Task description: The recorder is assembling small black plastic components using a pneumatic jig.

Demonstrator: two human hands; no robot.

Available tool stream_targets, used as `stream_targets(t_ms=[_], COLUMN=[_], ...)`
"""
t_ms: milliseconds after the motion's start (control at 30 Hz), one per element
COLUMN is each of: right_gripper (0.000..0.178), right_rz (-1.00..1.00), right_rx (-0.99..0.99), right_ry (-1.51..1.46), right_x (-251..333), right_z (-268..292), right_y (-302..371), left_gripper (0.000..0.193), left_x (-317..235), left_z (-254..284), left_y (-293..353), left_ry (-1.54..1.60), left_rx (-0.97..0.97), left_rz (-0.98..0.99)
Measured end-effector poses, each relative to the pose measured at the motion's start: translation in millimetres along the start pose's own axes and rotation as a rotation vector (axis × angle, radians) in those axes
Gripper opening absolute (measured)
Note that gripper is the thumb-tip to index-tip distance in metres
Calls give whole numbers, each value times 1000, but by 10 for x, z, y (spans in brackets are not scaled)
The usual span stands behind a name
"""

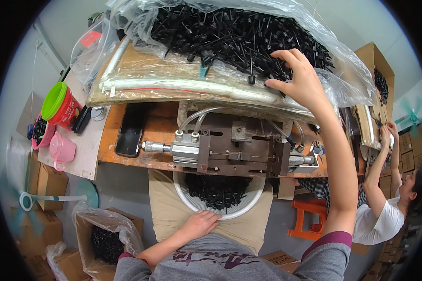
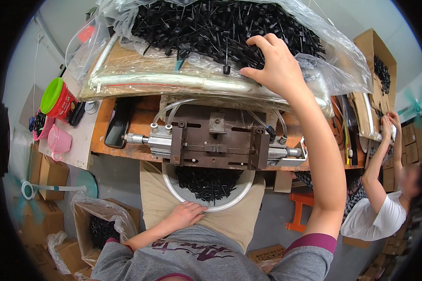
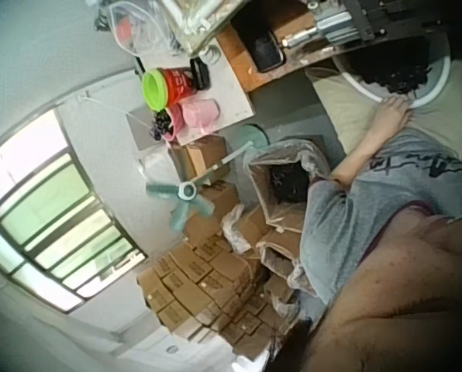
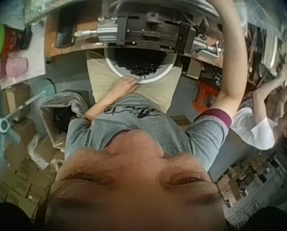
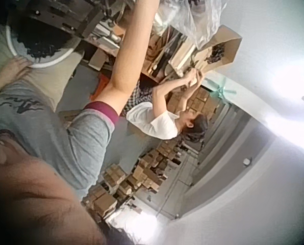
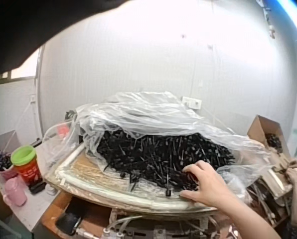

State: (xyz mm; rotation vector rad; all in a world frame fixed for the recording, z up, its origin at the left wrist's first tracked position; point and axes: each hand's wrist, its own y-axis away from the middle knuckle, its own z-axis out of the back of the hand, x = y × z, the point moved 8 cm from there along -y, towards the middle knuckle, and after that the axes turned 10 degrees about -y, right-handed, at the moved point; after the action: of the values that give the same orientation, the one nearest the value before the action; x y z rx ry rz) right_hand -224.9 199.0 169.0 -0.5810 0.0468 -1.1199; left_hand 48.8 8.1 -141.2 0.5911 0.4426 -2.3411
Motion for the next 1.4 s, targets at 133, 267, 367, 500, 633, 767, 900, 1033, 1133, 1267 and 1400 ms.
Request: stream_targets(t_ms=[133, 267, 367, 500, 633, 767, 900, 1033, 1133, 1267, 1400], right_gripper=[41, 28, 24, 18, 17, 18, 21, 19, 20, 23, 22], right_rz=[-146, -91, -10, 47, -126, 15, 134, 37, -176, -235, -108], right_rx=[-4, -43, -99, -112, 43, -25, -249, -431, -513, -457, -411], right_ry=[-20, -94, -61, -64, 109, 85, 237, 6, -306, -1042, -1211], right_x=[-130, -95, -54, -312, -216, -111, -120, -156, -396, -285, 479], right_z=[-85, -185, -162, -62, -314, -205, 55, 267, 367, 206, 132], right_y=[162, 209, 287, 457, 293, 372, 552, 459, 331, 470, 1239], left_gripper=[29, 30, 30, 28, 26, 31, 31, 30, 35, 31, 33], left_x=[10, -45, -26, -48, 0, -60, -266, -311, -569, -780, -650], left_z=[-11, 63, 85, 4, -10, -20, -68, 43, 550, 1282, 1739], left_y=[15, 20, 70, 53, 166, 65, -159, -287, -464, -704, -651], left_ry=[4, 25, 22, 61, 77, 229, 184, 124, 112, 113, 120], left_rx=[26, -12, -23, -11, -21, 372, 448, 416, 33, -246, -508], left_rz=[12, -3, 13, 2, -13, 178, 143, 138, -109, -74, 161])
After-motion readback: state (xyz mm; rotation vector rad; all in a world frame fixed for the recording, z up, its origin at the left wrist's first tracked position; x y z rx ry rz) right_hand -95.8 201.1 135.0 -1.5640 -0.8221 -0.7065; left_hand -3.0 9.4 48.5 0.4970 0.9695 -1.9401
